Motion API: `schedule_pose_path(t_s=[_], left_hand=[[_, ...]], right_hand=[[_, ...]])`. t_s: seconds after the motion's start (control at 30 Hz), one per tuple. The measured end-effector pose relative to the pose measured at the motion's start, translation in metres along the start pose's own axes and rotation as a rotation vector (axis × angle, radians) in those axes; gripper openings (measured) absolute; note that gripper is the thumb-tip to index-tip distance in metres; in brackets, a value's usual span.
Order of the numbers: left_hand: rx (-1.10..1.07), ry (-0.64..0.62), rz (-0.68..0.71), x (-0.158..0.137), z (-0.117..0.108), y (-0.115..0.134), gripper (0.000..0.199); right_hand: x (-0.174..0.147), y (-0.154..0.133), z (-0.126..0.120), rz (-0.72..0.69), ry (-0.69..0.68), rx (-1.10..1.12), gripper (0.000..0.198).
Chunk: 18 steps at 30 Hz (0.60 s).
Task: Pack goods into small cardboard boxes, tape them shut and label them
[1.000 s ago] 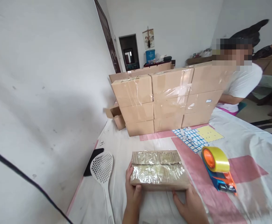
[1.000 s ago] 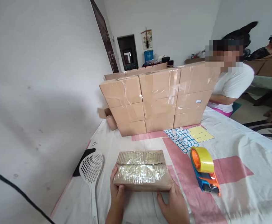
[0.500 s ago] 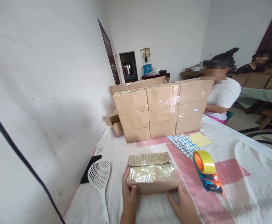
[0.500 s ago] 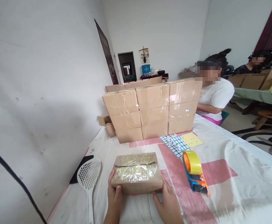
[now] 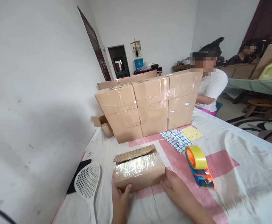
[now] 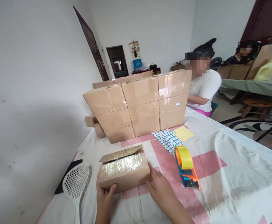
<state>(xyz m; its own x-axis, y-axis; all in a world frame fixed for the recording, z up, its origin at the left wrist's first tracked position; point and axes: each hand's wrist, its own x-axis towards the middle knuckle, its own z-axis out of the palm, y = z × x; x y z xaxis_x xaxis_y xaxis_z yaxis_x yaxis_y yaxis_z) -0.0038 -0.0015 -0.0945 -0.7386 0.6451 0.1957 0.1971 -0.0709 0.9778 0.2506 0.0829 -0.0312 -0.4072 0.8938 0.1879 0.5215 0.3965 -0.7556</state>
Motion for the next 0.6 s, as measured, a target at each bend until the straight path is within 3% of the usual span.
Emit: schedule_pose_path(t_s=[0.07, 0.17, 0.27, 0.33, 0.4, 0.53, 0.6], left_hand=[[0.04, 0.023, -0.005, 0.001, -0.003, -0.007, 0.085], [0.092, 0.043, 0.0, 0.004, -0.009, -0.015, 0.073], [0.138, 0.061, 0.004, 0.006, -0.012, -0.017, 0.064], [0.152, 0.073, 0.001, 0.007, -0.012, -0.016, 0.057], [0.14, 0.081, 0.002, 0.007, -0.011, -0.015, 0.053], [0.132, 0.051, 0.014, 0.013, -0.015, -0.014, 0.051], [0.142, 0.034, -0.003, 0.015, -0.017, -0.012, 0.055]], right_hand=[[0.008, -0.008, -0.033, -0.05, 0.026, 0.001, 0.033], [0.031, -0.006, -0.09, -0.093, 0.371, -0.113, 0.036], [0.054, 0.017, -0.127, 0.114, 0.625, -0.304, 0.069], [0.061, 0.038, -0.133, 0.269, 0.604, -0.31, 0.085], [0.062, 0.058, -0.127, 0.345, 0.518, -0.258, 0.078], [0.056, 0.077, -0.105, 0.294, 0.544, -0.161, 0.05], [0.053, 0.076, -0.101, 0.311, 0.615, -0.146, 0.052]])
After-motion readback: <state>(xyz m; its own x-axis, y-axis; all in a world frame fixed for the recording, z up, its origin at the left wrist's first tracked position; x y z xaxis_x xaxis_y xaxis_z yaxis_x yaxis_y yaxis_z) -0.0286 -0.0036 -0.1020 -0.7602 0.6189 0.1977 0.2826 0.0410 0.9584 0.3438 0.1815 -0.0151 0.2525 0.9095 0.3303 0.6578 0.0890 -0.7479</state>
